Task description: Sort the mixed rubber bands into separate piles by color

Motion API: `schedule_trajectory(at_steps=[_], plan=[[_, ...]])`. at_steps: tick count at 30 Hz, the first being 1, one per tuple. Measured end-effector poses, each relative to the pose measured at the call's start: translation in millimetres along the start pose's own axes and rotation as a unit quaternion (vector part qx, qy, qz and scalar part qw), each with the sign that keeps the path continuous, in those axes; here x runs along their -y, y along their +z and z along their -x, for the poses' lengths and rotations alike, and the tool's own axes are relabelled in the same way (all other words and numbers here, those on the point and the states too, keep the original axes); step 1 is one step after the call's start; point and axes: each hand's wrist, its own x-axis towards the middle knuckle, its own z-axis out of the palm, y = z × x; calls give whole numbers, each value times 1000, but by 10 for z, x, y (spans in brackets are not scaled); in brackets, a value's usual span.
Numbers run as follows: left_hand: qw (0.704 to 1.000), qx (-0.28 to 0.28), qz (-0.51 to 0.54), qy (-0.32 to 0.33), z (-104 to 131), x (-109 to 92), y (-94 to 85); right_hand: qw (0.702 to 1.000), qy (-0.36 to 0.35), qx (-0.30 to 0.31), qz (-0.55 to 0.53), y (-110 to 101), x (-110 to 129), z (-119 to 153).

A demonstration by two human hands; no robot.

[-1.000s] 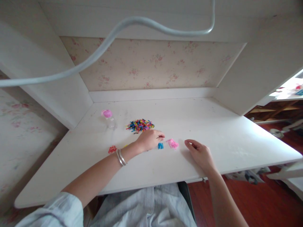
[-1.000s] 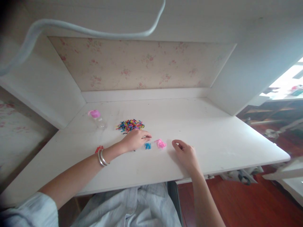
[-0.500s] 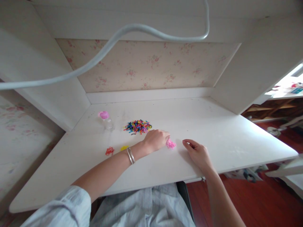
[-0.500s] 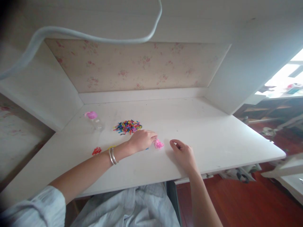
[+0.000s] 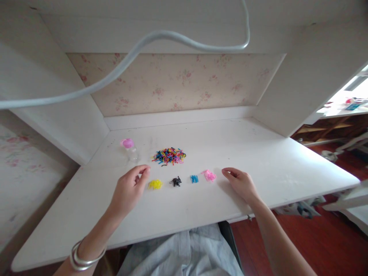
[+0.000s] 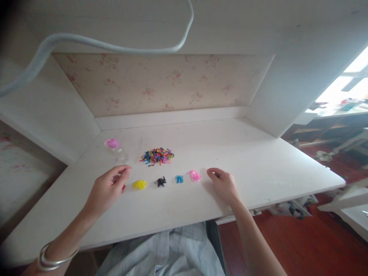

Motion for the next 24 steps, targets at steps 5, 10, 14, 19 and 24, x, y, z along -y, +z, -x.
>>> schedule_trajectory(at_steps=[5, 10, 14, 19, 24], plan=[[995, -2, 23, -93, 368, 439, -23, 993, -96, 31, 66, 85, 554, 66], [994, -28, -3, -103, 557, 635, 43, 943, -232, 139, 195, 434, 1205, 92], [992, -54, 19, -114, 595, 671, 36, 892, -248, 194, 323, 791, 1470, -76], [989, -58, 47, -129, 595, 675, -18, 876, -238, 209, 364, 1063, 1584, -274], [994, -82, 19, -64, 640, 661, -4, 877, -238, 207, 363, 1176, 1574, -292]])
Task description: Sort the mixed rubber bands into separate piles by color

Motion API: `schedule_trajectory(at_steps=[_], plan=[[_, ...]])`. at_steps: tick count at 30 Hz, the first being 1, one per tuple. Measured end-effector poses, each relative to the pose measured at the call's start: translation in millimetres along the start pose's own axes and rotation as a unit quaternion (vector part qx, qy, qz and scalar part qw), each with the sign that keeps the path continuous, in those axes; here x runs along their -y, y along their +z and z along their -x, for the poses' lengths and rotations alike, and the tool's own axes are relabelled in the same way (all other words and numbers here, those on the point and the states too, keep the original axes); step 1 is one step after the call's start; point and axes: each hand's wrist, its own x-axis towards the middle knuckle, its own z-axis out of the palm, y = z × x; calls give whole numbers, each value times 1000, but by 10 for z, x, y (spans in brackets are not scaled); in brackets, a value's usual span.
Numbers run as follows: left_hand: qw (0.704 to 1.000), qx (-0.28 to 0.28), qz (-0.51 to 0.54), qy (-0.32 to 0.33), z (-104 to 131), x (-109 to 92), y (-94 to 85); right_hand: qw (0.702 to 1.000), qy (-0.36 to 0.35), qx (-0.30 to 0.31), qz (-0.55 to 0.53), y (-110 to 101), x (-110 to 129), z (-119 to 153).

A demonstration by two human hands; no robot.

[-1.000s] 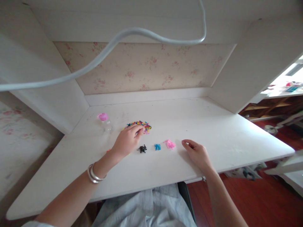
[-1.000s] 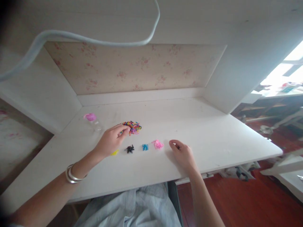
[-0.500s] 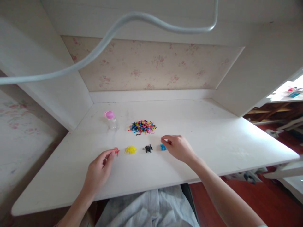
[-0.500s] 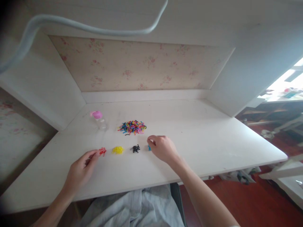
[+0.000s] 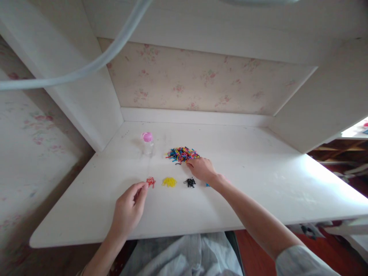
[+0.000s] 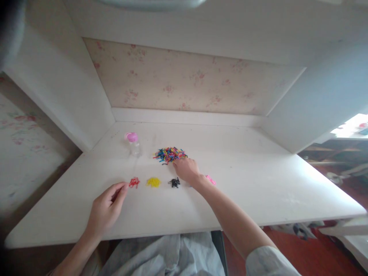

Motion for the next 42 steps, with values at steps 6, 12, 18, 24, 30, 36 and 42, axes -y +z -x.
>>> schedule_trajectory(at_steps=[6, 12, 18, 24, 30, 36, 42], plan=[[995, 4, -32, 92, 61, -34, 12, 998, 2, -36, -48, 18, -23, 1], [997, 5, -16, 73, 43, -48, -6, 988, 3, -89, -128, -124, -183, 10], [998, 1, -15, 59, 55, -64, -10, 962, -40, -142, -230, -188, 72, 216], [996, -85, 21, -19, 48, -93, -70, 973, -157, -104, -130, -176, 700, 371], [975, -98, 99, -172, -11, -38, -120, 978, -197, -43, -51, -75, 1114, 349], [975, -86, 102, -180, -26, -44, -117, 976, -207, -44, -44, -126, 1093, 376], [986, -39, 62, -152, -71, -41, -100, 968, -114, -148, -169, -208, 589, 681]])
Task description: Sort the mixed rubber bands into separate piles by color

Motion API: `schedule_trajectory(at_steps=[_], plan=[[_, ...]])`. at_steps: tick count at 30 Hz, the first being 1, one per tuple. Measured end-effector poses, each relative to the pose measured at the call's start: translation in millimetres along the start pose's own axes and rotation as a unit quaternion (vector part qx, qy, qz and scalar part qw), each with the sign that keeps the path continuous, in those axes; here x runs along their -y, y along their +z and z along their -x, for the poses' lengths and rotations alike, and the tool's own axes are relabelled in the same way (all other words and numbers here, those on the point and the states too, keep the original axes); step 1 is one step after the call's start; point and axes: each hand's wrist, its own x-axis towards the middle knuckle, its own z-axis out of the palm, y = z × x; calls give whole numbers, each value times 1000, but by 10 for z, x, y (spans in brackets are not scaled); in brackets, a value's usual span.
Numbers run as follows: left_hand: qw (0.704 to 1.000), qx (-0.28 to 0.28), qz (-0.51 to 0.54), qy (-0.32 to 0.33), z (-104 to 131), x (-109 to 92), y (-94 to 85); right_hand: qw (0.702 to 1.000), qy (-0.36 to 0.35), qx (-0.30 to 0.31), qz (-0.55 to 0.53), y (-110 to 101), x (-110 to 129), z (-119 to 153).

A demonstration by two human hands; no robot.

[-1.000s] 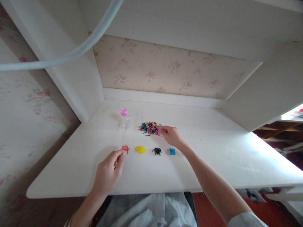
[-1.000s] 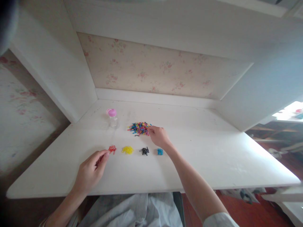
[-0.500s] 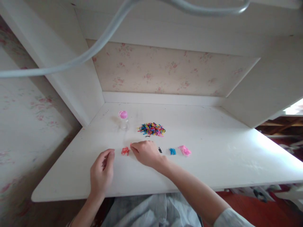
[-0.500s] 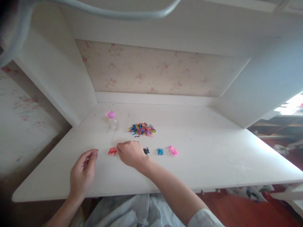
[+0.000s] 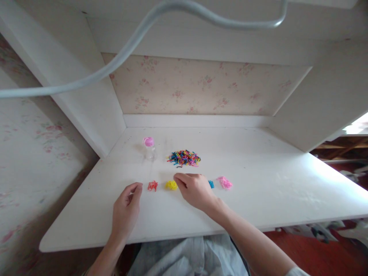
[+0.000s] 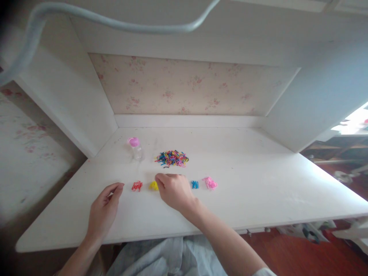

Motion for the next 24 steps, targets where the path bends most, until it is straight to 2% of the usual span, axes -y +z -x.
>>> schedule_trajectory(at_steps=[3, 6, 9, 12, 14, 18, 24], plan=[[992, 83, -57, 70, -84, -88, 40, 990, 64, -77, -101, -76, -308, 353], [965, 157, -122, 171, -235, -252, 139, 967, 164, -141, -138, -49, -648, 751], [936, 178, -193, 233, -448, -409, 321, 940, 245, -197, -133, 16, -917, 1079], [915, 177, -276, 236, -669, -493, 552, 919, 290, -234, -125, 60, -1036, 1246], [901, 171, -323, 235, -786, -511, 696, 916, 296, -241, -125, 73, -1040, 1268], [891, 161, -356, 231, -913, -506, 887, 938, 249, -214, -114, 85, -991, 1234], [885, 159, -370, 234, -933, -512, 947, 950, 212, -207, -101, 105, -980, 1250]])
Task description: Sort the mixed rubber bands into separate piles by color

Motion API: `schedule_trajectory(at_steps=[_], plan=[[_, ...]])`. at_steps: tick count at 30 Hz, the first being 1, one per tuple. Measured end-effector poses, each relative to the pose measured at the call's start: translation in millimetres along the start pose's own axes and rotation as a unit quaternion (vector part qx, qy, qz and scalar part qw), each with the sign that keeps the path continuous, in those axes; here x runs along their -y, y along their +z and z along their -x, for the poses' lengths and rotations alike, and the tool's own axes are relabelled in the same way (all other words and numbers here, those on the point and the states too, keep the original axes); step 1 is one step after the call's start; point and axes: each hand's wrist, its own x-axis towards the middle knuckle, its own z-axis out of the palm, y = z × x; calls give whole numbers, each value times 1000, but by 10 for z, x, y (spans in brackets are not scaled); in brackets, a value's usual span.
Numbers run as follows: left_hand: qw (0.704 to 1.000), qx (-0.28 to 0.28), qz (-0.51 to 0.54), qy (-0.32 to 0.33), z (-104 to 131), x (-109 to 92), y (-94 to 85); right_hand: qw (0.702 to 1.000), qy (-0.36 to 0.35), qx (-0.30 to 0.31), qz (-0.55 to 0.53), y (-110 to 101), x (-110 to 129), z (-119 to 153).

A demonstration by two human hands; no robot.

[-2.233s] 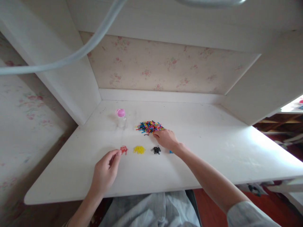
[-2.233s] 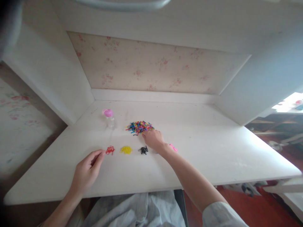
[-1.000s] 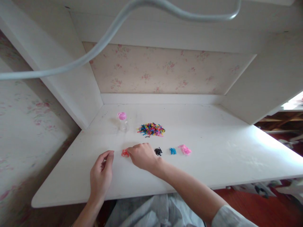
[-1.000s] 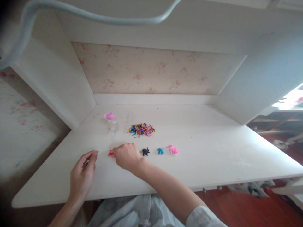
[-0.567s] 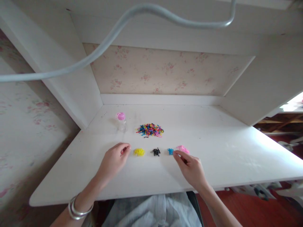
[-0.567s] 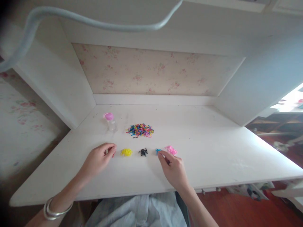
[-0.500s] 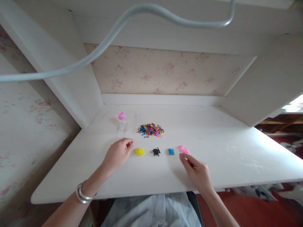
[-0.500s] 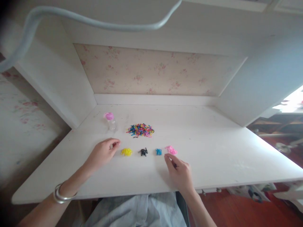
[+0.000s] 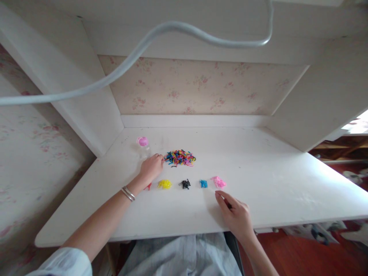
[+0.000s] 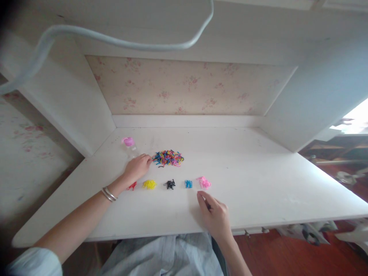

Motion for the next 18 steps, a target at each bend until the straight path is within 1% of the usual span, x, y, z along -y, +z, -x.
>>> schedule_trajectory(at_steps=[4, 9, 14, 16, 18], plan=[[1000, -10, -6, 2, 69, 41, -82, 1000, -3, -4, -3, 0, -5, 7], [999, -36, 19, 9, 269, 210, -227, 1000, -5, 3, 6, -6, 6, 3], [997, -66, 42, 4, 651, 343, -331, 1000, 11, 3, -2, 12, -21, -1], [996, -78, 33, -8, 833, 370, -328, 1000, 18, 6, -5, 17, -8, -14], [996, -81, 25, -18, 1000, 392, -293, 1000, 18, 17, -1, 9, 57, -52]])
